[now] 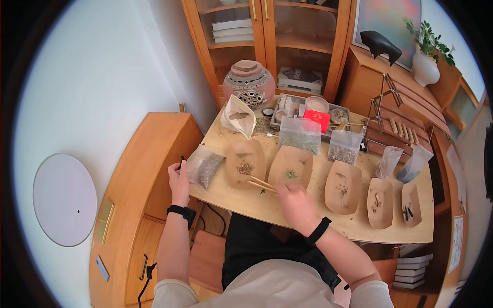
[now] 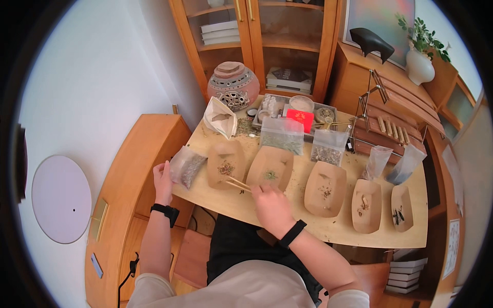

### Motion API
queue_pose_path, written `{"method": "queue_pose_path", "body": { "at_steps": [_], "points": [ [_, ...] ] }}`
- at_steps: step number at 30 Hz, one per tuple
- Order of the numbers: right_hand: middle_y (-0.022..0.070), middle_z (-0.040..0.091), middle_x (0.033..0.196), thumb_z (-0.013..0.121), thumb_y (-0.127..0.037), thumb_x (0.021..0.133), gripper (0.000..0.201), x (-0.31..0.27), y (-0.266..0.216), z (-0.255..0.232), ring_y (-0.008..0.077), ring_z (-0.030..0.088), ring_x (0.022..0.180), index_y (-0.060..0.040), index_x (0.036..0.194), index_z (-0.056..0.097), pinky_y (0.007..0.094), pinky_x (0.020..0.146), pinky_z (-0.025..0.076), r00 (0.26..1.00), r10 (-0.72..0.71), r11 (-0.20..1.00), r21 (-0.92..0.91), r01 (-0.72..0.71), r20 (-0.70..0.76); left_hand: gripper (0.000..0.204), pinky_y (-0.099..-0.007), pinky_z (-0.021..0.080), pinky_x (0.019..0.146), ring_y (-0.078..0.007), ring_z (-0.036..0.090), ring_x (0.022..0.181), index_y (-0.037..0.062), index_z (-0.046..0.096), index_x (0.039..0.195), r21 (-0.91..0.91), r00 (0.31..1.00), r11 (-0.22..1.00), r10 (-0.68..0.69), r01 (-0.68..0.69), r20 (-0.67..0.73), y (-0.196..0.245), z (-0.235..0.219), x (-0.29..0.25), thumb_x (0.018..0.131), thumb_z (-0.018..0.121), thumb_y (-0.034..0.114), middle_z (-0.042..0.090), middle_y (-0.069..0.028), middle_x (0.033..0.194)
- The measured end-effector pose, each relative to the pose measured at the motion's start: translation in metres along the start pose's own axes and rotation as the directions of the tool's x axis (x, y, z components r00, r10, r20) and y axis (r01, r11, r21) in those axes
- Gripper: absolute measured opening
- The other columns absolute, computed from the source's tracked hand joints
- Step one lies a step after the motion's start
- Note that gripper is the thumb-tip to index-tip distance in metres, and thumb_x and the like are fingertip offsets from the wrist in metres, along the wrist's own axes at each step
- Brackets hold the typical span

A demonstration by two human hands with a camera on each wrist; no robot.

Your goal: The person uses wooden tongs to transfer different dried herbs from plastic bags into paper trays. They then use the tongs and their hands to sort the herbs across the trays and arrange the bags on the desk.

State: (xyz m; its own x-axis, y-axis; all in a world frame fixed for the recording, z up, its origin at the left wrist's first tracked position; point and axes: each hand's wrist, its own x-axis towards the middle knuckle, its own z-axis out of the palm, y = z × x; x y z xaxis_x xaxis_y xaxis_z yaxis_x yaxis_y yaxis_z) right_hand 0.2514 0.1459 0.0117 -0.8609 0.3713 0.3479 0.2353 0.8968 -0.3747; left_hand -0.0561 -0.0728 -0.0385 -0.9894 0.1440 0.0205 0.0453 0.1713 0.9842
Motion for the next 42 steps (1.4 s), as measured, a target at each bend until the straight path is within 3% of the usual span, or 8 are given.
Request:
{"method": "queue_pose_path", "body": {
  "at_steps": [2, 8, 10, 15, 21, 26, 34, 42],
  "points": [
    [0.0152, 0.068, 0.094, 0.066, -0.006, 0.091, 0.021, 0.0, -0.004, -0.003, 0.0353, 0.068, 0.089, -0.0046, 0.113, 0.068, 0.0448, 0.077, 0.057, 0.993, -0.018, 0.996, 0.088, 0.029, -0.116, 0.05, -0.0298, 0.052, 0.073, -0.0144, 0.061, 0.088, 0.0001, 0.049, 0.131, 0.009, 1.0, 1.0, 0.002, -0.002, -0.01, 0.0, 0.001, -0.003, 0.105, 0.063, 0.04, 0.064, -0.0111, 0.103],
    [0.0197, 0.069, 0.099, 0.068, -0.002, 0.091, 0.03, -0.008, -0.001, -0.01, 0.0401, 0.067, 0.09, -0.0016, 0.121, 0.067, 0.0467, 0.078, 0.056, 0.986, 0.147, 0.862, 0.5, -0.087, -0.082, 0.044, -0.0272, 0.049, 0.072, -0.0128, 0.059, 0.092, 0.0016, 0.049, 0.132, -0.055, 0.997, 0.996, 0.074, -0.076, -0.038, -0.011, -0.001, -0.006, 0.108, 0.058, 0.038, 0.063, -0.01, 0.111],
    [0.02, 0.068, 0.099, 0.068, -0.001, 0.09, 0.031, -0.014, -0.001, -0.015, 0.0403, 0.067, 0.09, -0.0013, 0.122, 0.066, 0.0471, 0.078, 0.056, 0.98, 0.191, 0.854, 0.501, -0.143, -0.047, 0.043, -0.0267, 0.048, 0.071, -0.0122, 0.059, 0.09, 0.0016, 0.049, 0.131, -0.031, 0.994, 0.995, 0.098, -0.099, -0.041, -0.013, -0.001, -0.009, 0.108, 0.058, 0.036, 0.063, -0.009, 0.108],
    [0.0199, 0.066, 0.1, 0.067, 0.0, 0.091, 0.033, -0.019, -0.004, -0.006, 0.04, 0.067, 0.089, -0.0012, 0.124, 0.064, 0.0471, 0.077, 0.056, 0.984, 0.175, 0.884, 0.444, -0.147, -0.022, 0.037, -0.0252, 0.046, 0.068, -0.0098, 0.059, 0.085, 0.0036, 0.051, 0.13, 0.008, 0.994, 0.994, 0.109, -0.109, -0.006, -0.007, 0.001, -0.013, 0.107, 0.061, 0.031, 0.064, -0.0059, 0.101],
    [0.017, 0.061, 0.098, 0.059, 0.005, 0.083, 0.045, -0.011, -0.016, 0.0, 0.0355, 0.067, 0.093, 0.0002, 0.128, 0.061, 0.0449, 0.079, 0.058, 0.989, 0.13, 0.98, 0.146, -0.138, 0.066, 0.02, -0.0242, 0.044, 0.065, -0.0076, 0.057, 0.075, 0.0047, 0.06, 0.114, -0.027, 0.997, 0.997, 0.074, -0.073, 0.028, 0.0, 0.001, -0.007, 0.104, 0.066, 0.021, 0.066, -0.0015, 0.09],
    [0.017, 0.06, 0.1, 0.059, 0.005, 0.083, 0.046, -0.007, -0.025, 0.01, 0.036, 0.067, 0.096, 0.0005, 0.128, 0.06, 0.0458, 0.081, 0.058, 0.989, 0.093, 0.968, 0.223, -0.116, 0.114, 0.009, -0.0263, 0.051, 0.071, -0.0079, 0.063, 0.08, 0.0012, 0.064, 0.094, 0.062, 0.972, 0.977, 0.195, -0.204, 0.131, 0.013, 0.002, 0.012, 0.096, 0.071, 0.005, 0.07, -0.0019, 0.089],
    [0.0147, 0.061, 0.103, 0.062, 0.003, 0.084, 0.049, 0.027, -0.05, 0.004, 0.0361, 0.068, 0.089, -0.0007, 0.132, 0.06, 0.0428, 0.077, 0.059, 1.0, 0.024, 0.975, 0.221, -0.023, 0.0, 0.011, -0.029, 0.054, 0.077, -0.0119, 0.068, 0.083, -0.0008, 0.064, 0.091, 0.23, 0.918, 0.907, 0.285, -0.351, 0.278, 0.054, 0.011, 0.039, 0.092, 0.074, 0.003, 0.072, -0.006, 0.085],
    [0.0108, 0.058, 0.094, 0.07, -0.011, 0.082, 0.011, 0.064, -0.05, 0.056, 0.0261, 0.07, 0.072, -0.0049, 0.086, 0.061, 0.0385, 0.057, 0.058, 0.992, -0.121, 0.991, -0.053, 0.122, 0.029, 0.013, -0.0311, 0.052, 0.073, -0.0151, 0.065, 0.075, -0.0007, 0.063, 0.089, 0.35, 0.917, 0.868, 0.244, -0.351, 0.314, 0.076, 0.005, 0.036, 0.09, 0.075, 0.003, 0.07, -0.0073, 0.08]
  ]
}}
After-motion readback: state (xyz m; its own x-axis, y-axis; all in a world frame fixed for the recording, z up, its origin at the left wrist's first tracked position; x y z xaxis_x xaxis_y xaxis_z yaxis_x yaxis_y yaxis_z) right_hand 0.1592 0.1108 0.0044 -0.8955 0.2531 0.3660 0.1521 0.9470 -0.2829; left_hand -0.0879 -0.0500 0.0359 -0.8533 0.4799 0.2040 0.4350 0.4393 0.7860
